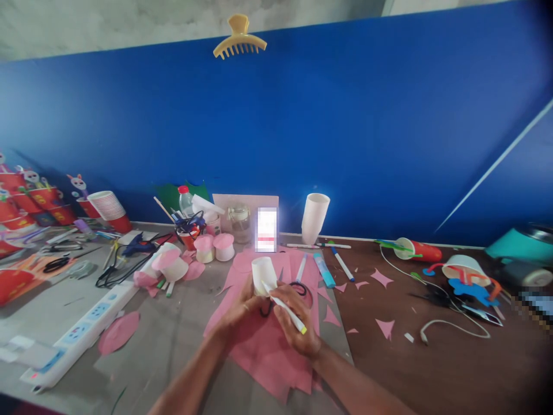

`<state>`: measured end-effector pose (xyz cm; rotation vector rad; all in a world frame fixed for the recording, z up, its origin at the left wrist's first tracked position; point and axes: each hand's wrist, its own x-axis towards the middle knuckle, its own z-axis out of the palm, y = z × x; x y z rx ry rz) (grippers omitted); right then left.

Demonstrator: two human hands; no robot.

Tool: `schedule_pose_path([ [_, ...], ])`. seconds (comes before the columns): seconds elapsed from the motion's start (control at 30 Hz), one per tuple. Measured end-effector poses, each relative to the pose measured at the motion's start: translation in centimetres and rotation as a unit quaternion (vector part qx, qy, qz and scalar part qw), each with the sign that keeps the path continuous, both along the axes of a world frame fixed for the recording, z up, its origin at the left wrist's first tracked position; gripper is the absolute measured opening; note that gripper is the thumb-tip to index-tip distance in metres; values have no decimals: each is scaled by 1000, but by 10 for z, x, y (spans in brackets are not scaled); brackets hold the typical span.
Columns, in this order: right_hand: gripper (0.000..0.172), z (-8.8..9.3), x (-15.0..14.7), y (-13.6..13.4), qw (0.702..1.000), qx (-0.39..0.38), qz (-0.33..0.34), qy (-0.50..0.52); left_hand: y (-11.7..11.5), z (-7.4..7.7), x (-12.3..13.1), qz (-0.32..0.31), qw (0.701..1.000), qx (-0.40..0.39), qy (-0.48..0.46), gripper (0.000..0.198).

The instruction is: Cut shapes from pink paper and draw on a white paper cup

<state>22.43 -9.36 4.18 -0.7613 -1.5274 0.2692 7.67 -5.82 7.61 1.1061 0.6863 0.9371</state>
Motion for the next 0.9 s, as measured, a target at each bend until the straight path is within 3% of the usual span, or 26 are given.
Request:
schedule_pose_path([
  [0.17,22,0,0,2,1000,7,-4,2,6,-10,-1,29,999,19,21,34],
  [0.3,23,-3,0,3,1000,1,-10,7,11,-16,-4,16,999,34,36,39],
  [0.47,25,-6,0,4,1000,-1,-15,8,10,-16,-3,7,999,38,11,38],
  [0.9,24,-5,0,5,1000,3,-15,13,16,-25,-5,20,996,38,76,46],
])
